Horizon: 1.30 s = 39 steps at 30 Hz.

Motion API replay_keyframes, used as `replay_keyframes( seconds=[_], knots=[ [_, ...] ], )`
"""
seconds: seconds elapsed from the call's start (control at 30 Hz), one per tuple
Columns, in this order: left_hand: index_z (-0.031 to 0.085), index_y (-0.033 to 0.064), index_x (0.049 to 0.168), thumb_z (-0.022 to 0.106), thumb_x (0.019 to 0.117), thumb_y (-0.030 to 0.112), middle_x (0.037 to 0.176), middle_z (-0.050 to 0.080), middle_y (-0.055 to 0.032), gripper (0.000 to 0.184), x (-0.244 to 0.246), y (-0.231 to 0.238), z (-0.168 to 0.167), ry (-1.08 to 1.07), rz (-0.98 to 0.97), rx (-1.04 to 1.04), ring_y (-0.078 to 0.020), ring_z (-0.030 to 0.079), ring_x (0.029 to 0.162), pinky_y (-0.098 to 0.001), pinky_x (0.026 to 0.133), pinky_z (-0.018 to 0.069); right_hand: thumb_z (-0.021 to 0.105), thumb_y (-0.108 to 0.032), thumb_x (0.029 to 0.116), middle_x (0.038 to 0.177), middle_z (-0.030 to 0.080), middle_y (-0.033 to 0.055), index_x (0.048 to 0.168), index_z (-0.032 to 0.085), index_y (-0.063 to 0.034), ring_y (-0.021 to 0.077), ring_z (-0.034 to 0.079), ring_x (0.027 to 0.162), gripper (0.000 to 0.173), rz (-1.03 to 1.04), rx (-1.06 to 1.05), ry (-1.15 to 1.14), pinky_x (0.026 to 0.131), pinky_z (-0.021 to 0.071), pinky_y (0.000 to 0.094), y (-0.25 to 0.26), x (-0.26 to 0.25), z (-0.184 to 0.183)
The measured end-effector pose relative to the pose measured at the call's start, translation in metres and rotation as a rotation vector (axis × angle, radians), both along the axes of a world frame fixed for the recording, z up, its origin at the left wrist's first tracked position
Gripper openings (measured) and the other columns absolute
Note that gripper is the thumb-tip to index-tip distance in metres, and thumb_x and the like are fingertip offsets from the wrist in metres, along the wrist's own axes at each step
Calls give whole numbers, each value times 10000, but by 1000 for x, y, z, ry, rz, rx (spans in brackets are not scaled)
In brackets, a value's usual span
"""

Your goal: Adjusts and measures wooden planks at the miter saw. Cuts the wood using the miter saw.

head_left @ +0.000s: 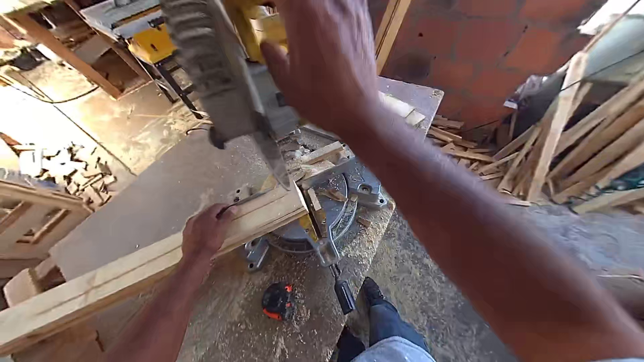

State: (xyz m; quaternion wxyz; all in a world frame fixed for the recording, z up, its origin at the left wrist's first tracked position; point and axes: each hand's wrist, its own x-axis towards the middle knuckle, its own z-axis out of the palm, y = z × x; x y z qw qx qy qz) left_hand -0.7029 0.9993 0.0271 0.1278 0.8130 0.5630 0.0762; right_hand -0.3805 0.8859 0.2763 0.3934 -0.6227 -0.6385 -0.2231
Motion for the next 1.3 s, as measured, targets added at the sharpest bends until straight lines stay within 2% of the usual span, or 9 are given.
replay_keyframes(
  seconds=[0.13, 0.27, 0.4, 0.57, 0.8, 0.93, 1.03, 1.17, 1.3],
  knots=[
    [725, 80, 1159, 527, 1064, 396, 1002, 730, -189, 385, 4, 2, -4, 32, 13, 27, -389, 698, 965, -678, 883, 502, 644, -313, 975, 1142, 693, 84, 1093, 732, -126, 252, 645, 1135, 239, 44, -335, 281, 937, 555, 452, -30, 0, -170],
    [731, 58, 1107, 546, 1059, 333, 943, 721, -180, 334, 6, -1, -1, 48, 19, 47, -375, 694, 923, -650, 860, 505, 650, -615, 916, 1344, 571, 237, 1303, 627, 5, 422, 533, 1267, 731, -206, -914, 470, 1010, 454, 610, -20, -19, -287],
    [717, -57, 974, 669, 947, 159, 939, 711, -271, 224, 7, -5, -8, 34, -6, 189, -465, 691, 954, -678, 888, 493, 662, -477, 955, 1202, 650, 146, 1205, 683, -77, 356, 598, 1160, 472, -223, -855, 386, 929, 473, 575, -13, -25, -301],
    [620, -184, 1204, 658, 913, 147, 1235, 599, -427, 442, -8, -15, -18, 140, 27, 152, -578, 551, 1240, -667, 1113, 346, 625, -265, 984, 1161, 661, 164, 1200, 702, -58, 360, 629, 1103, 309, -127, -785, 480, 896, 536, 525, -35, -9, -312],
    [587, -161, 1292, 668, 959, 188, 1323, 569, -402, 489, -20, -17, -30, 180, 135, 40, -518, 515, 1324, -602, 1155, 338, 568, -32, 964, 1139, 692, 178, 1217, 680, -85, 365, 670, 1101, 281, 94, -931, 508, 868, 589, 480, -58, -9, -295],
    [597, -212, 1229, 641, 958, 83, 1262, 597, -407, 403, -3, -18, -29, 6, 185, 35, -462, 562, 1265, -451, 1155, 371, 569, -102, 1003, 1078, 716, 132, 1151, 686, -75, 318, 709, 1026, 190, 96, -763, 610, 851, 601, 497, -72, 35, -302],
    [595, -210, 1233, 657, 959, 69, 1254, 597, -415, 395, -11, -18, -29, 43, 188, 35, -477, 562, 1255, -488, 1139, 371, 615, -78, 973, 1097, 731, 91, 1035, 669, -76, 259, 739, 978, 82, 100, -564, 439, 795, 632, 446, -83, 64, -325],
    [574, -137, 1329, 637, 982, 181, 1358, 564, -372, 475, -44, -7, -47, 226, 171, 27, -478, 496, 1360, -568, 1177, 320, 626, -36, 957, 1221, 701, 123, 1019, 666, -79, 307, 743, 903, 86, 141, -757, 135, 696, 624, 456, -83, 69, -334],
    [581, -159, 1303, 599, 1018, 172, 1321, 572, -397, 437, -47, -17, -44, 272, 58, 88, -508, 508, 1331, -540, 1188, 307, 654, -48, 945, 1043, 687, 146, 997, 644, -60, 299, 718, 741, 54, 190, -715, 152, 600, 611, 447, -82, 76, -337]
  ],
)
